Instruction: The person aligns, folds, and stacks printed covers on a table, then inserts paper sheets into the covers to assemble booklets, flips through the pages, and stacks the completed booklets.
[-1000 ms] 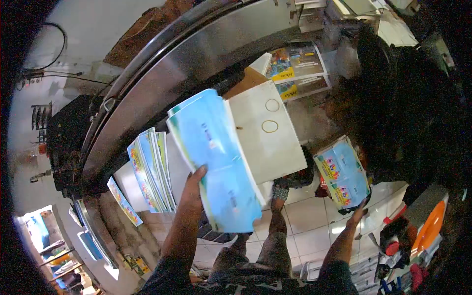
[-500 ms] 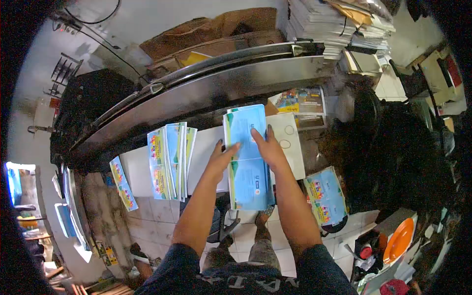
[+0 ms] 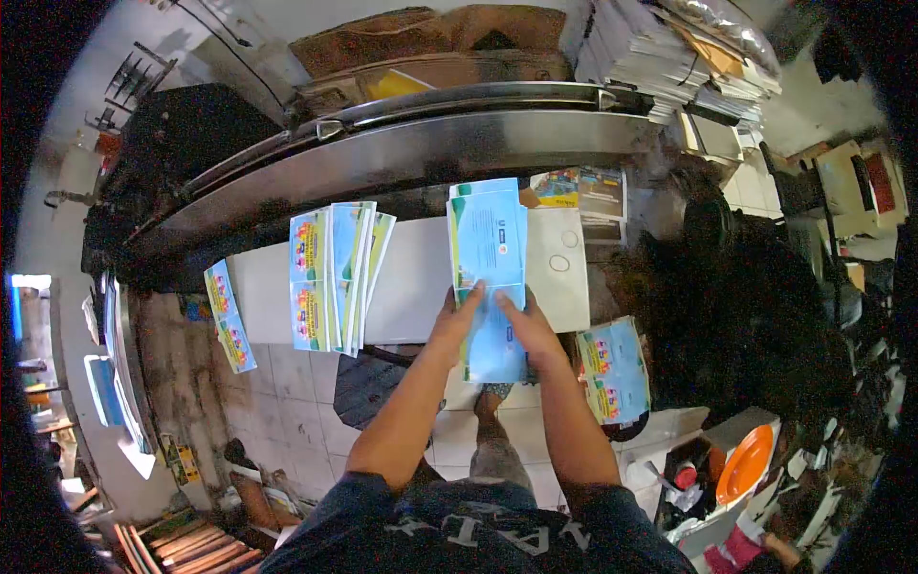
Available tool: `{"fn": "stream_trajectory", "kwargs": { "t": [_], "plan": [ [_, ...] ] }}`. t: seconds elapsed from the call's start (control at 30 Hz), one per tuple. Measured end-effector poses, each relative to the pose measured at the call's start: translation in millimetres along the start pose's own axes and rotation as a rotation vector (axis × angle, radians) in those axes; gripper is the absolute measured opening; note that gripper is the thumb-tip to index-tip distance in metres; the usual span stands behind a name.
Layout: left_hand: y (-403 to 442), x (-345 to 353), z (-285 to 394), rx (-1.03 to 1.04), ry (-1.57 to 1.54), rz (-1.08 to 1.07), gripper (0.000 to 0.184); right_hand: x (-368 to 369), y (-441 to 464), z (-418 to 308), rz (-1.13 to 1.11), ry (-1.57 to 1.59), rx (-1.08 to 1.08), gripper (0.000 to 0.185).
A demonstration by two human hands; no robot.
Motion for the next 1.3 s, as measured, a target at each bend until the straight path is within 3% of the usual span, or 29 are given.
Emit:
{"fn": "stream_trajectory", "kwargs": {
  "t": [0.17, 0.23, 0.27, 0.3, 0.33, 0.37, 0.47, 0.6, 0.67, 0.8, 0.93, 1.0, 1.2, 1.3],
  "plan": [
    [-16.7, 10.9, 24.6, -0.005, 0.013, 0.022, 0.087, 9.8, 4.7, 3.5, -0.146, 0.025, -0.065, 0.096],
    [-2.0, -9.6, 11.6, 0.098, 0.464, 0.419, 0.094, -13.1, 19.3, 6.2, 0.192, -0.224, -0.164, 0.091],
    [-6.4, -4.5, 16.9, 0.102, 0.457, 0.421, 0.094, -2.9, 13.7, -34.7, 0.257, -0.576, -0.493, 0.088],
    [-22.5, -2.4, 29.5, 0.135, 0.668, 0.528, 0.095, 19.0, -1.1, -74.6, 0.316, -0.924, -0.815, 0.086],
    [-34.4, 0.9, 39.2, 0.167, 0.885, 0.626, 0.096, 44.2, 1.0, -106.2, 0.217, -1.044, -0.799, 0.078],
    [-34.1, 3.8, 41.7, 0.209, 0.93, 0.636, 0.098, 64.6, 16.0, -119.1, 0.158, -1.18, -0.989, 0.071],
    [-36.3, 6.9, 44.7, 0.227, 0.822, 0.648, 0.096, 74.4, 82.8, -124.0, 0.135, -1.551, -0.951, 0.072],
    [-22.6, 5.1, 29.3, 0.237, 0.931, 0.67, 0.093, 63.7, 111.5, -108.3, 0.061, -1.379, -0.84, 0.076],
    [-17.2, 6.4, 25.4, 0.257, 0.919, 0.662, 0.091, 60.5, 116.1, -106.8, 0.073, -1.318, -0.935, 0.083],
    [-17.8, 10.5, 31.1, 0.251, 0.904, 0.622, 0.091, 54.8, 118.9, -106.2, 0.097, -1.28, -0.91, 0.082],
    [-20.4, 6.8, 31.9, 0.203, 0.898, 0.651, 0.087, 63.5, 85.2, -95.2, 0.183, -1.484, -0.994, 0.068],
    [-17.7, 5.1, 21.3, 0.244, 0.961, 0.653, 0.084, 58.9, 55.4, -55.4, 0.092, -1.376, -0.791, 0.061],
    [-9.4, 4.0, 25.4, 0.163, 0.915, 0.622, 0.083, 49.7, 55.8, -44.8, 0.017, -1.286, -0.791, 0.059],
    [-16.3, 6.5, 25.5, 0.247, 0.944, 0.652, 0.08, 48.1, 48.1, -45.2, 0.027, -1.205, -0.849, 0.057]
  ]
}}
Point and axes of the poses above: each hand's wrist, its own y-axis towards the middle knuckle, its own x-axis out of the palm, z = x × y, the point moved 8 cm from there along y, towards the middle knuckle, and after that the axes turned 13 degrees about y, right-handed, at the moved point
